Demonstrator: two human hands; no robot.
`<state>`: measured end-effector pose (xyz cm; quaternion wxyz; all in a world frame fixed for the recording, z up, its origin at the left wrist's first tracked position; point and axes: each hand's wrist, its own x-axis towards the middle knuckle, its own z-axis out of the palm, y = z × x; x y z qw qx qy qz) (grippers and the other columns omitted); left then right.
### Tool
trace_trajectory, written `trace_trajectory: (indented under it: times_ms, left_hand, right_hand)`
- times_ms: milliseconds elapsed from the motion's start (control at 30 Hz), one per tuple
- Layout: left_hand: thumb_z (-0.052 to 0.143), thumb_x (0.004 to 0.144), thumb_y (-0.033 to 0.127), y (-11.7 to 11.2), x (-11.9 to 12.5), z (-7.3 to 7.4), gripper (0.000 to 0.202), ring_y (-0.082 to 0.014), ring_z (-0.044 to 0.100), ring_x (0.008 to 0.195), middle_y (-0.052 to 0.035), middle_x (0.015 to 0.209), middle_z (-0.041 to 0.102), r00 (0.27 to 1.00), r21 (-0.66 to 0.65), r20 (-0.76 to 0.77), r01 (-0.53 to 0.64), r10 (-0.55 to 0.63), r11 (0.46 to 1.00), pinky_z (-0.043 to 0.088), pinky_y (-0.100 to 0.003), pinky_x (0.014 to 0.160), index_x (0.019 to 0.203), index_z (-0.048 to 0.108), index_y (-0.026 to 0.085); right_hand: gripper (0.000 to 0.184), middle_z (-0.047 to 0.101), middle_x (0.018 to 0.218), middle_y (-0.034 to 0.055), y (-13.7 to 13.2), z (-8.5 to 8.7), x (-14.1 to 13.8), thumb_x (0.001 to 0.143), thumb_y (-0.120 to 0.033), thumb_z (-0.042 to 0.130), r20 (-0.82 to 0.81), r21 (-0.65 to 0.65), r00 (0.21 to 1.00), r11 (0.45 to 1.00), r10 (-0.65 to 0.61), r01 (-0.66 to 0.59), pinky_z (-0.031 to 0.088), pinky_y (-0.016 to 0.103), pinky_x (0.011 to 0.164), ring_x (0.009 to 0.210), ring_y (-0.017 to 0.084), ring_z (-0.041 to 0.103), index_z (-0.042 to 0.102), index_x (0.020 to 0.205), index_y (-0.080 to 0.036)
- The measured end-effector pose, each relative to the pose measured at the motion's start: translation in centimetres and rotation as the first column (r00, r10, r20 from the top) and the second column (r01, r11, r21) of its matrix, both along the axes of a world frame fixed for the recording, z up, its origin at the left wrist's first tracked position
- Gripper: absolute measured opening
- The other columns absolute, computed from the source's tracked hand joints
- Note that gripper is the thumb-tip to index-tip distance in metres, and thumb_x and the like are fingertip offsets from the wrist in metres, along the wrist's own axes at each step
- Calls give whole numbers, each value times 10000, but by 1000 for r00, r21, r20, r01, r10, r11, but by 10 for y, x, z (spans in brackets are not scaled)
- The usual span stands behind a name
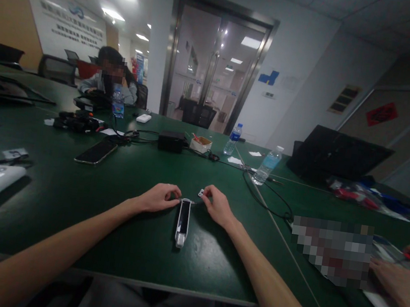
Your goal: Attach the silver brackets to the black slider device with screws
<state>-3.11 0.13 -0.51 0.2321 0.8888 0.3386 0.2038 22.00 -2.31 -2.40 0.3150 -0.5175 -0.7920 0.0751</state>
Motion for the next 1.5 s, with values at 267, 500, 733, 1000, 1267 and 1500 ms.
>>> trace_trajectory:
  times_ms: [267,500,733,1000,1267,1500]
  left_hand:
    - [559,866,358,5,-2,-8,291,-123,490,614,-42,936,628,1000,179,24,-15,11,984,399,-241,579,1063,612,151]
    - [553,882,333,3,0,-8,256,-119,492,619,-35,901,620,998,238,46,27,-39,971,396,-227,579,1055,610,154]
    - [543,893,342,3,-1,-11,249,-128,513,665,-34,901,613,995,215,50,69,-82,974,404,-222,594,1045,622,161]
    - [558,897,348,4,-1,-11,236,-123,502,653,-30,892,610,991,206,62,100,-115,973,397,-222,595,1019,633,161]
    - [555,895,326,6,-1,-13,212,-121,493,649,-36,902,603,990,196,58,113,-127,974,396,-218,592,1002,637,162]
    - [541,902,325,7,-1,-13,223,-117,493,634,-45,921,587,990,181,25,132,-139,975,407,-220,591,1001,639,151]
  right_hand:
    - [8,598,848,27,-4,1,-10,862,-189,557,-102,97,991,992,91,-81,466,292,749,784,157,573,551,858,-192]
    - [35,599,857,37,-3,-2,-10,857,-167,554,-115,153,981,979,154,-135,480,302,741,786,161,575,572,875,-191]
    - [25,607,825,25,-9,3,-14,838,-179,606,-117,131,980,981,161,-145,483,299,726,761,156,578,585,852,-184]
    - [42,615,821,20,-8,1,-15,831,-175,631,-126,133,974,976,187,-171,484,293,712,749,151,578,590,829,-186]
    - [65,607,789,15,-7,0,-14,849,-172,611,-99,131,971,970,217,-204,468,276,690,730,144,568,607,785,-184]
    - [43,607,796,11,-8,0,-12,844,-178,632,-71,77,970,971,234,-228,467,262,680,723,136,566,617,804,-180]
